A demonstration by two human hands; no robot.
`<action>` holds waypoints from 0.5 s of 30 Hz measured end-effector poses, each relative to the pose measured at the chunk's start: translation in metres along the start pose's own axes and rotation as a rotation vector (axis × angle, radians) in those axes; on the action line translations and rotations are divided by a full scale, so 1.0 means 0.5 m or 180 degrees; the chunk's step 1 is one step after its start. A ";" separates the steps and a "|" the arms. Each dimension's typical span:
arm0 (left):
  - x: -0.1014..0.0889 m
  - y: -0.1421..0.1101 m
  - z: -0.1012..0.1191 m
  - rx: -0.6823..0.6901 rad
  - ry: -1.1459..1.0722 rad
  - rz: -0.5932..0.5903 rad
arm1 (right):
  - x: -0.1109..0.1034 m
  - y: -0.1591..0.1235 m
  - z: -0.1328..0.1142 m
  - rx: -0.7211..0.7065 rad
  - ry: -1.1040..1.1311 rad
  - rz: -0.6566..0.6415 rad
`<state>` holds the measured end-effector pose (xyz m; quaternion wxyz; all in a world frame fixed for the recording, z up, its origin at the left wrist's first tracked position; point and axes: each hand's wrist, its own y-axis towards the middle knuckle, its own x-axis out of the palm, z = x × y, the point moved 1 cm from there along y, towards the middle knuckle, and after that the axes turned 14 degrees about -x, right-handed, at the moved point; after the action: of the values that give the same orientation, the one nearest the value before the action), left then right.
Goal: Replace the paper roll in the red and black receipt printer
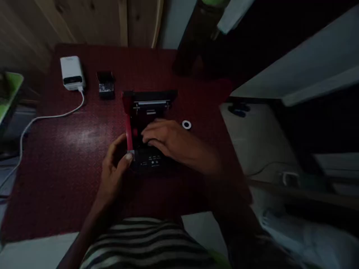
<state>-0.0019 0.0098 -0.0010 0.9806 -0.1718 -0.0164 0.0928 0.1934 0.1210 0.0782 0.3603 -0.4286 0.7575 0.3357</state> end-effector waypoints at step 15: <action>0.009 0.153 0.167 0.1638 0.0774 0.0344 | 0.083 -0.076 -0.085 -0.0057 -0.1537 0.1883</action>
<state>-0.0162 0.1091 0.0513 0.9804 0.0721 0.1345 0.1248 0.2009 0.0540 0.0579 0.4121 -0.1032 0.7388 0.5232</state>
